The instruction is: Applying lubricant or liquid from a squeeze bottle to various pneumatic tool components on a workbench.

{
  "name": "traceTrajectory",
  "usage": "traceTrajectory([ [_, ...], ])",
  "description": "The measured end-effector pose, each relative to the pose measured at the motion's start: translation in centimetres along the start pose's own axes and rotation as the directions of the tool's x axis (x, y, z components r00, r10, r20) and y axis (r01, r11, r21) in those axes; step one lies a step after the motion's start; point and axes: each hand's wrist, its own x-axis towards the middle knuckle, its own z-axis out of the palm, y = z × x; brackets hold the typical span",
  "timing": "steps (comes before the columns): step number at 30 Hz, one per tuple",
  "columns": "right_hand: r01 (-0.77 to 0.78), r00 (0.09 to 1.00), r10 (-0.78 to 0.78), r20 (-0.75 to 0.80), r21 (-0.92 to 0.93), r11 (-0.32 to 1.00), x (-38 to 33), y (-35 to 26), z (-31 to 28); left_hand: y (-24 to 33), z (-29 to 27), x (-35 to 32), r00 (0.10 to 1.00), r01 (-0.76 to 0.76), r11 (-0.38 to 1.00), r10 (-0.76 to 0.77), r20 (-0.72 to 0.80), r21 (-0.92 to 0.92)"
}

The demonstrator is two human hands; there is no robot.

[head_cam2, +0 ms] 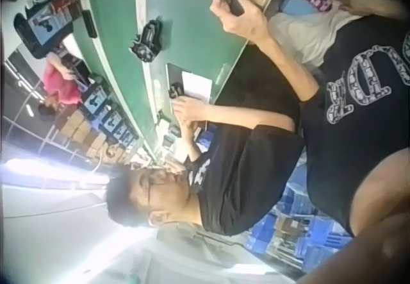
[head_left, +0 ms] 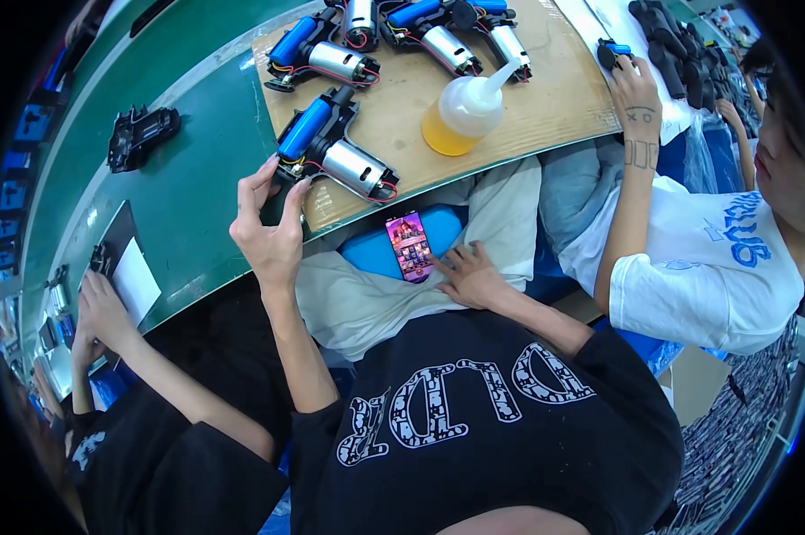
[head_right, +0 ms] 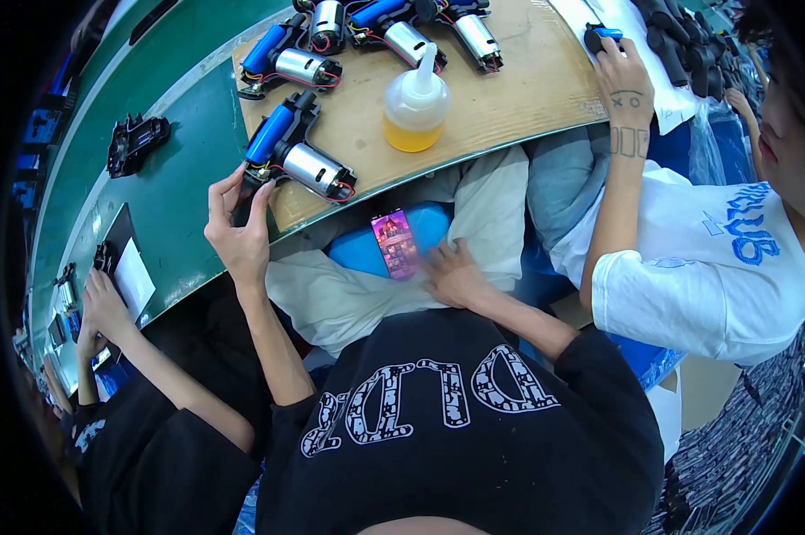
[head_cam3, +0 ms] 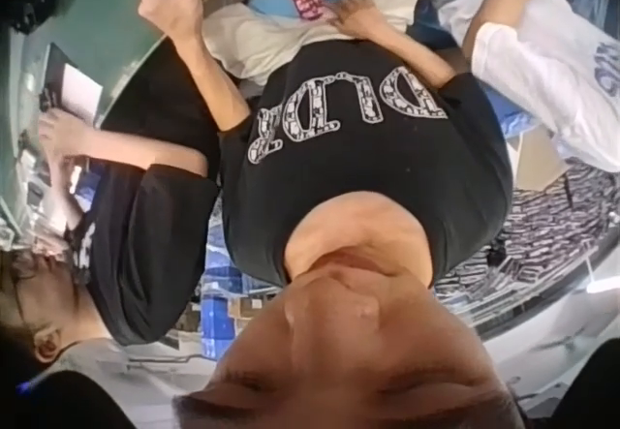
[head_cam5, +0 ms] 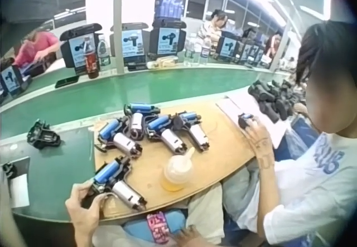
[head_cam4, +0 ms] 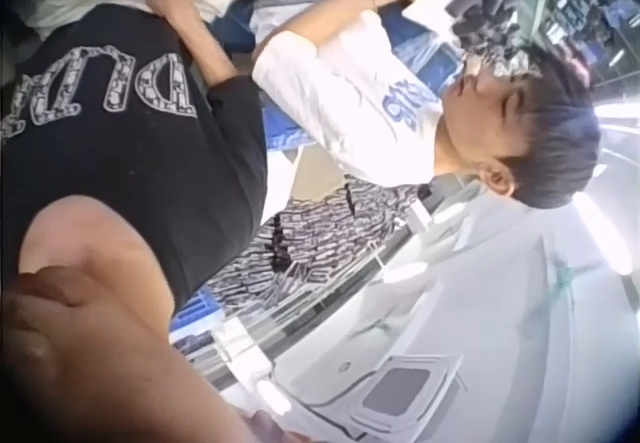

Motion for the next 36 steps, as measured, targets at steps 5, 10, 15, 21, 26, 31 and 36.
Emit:
traceTrajectory([
  [5,-0.089,0.862,0.27,-0.43,0.396,0.914,0.1,2.2,-7.2,0.3,0.0,-0.2,1.0,-0.006,1.0,0.006,-0.003,0.002],
  [10,-0.068,0.331,0.525,-0.784,0.535,0.842,6.3,2.6,-16.9,0.2,0.1,-0.3,0.999,-0.049,0.998,0.049,-0.02,0.027],
  [15,-0.089,0.457,0.436,-0.775,0.448,0.89,9.2,3.8,-17.9,0.7,0.3,0.1,0.998,-0.056,0.997,0.057,-0.014,0.046],
  [21,-0.096,0.485,0.468,-0.738,0.487,0.868,9.8,4.3,-17.3,0.8,0.2,-0.4,1.0,0.007,0.999,-0.007,-0.005,0.032],
  [26,-0.107,0.474,0.451,-0.756,0.459,0.882,10.2,3.9,-17.4,0.6,0.3,-0.4,0.999,-0.036,0.998,0.038,-0.029,0.06],
  [31,-0.153,0.461,0.467,-0.755,0.45,0.88,10.5,3.9,-17.3,0.6,0.4,-0.4,0.999,-0.046,0.997,0.048,-0.026,0.064],
  [36,-0.159,0.465,0.479,-0.745,0.462,0.873,10.6,4.0,-17.2,0.6,0.4,-0.4,0.998,-0.053,0.995,0.055,-0.029,0.08],
])
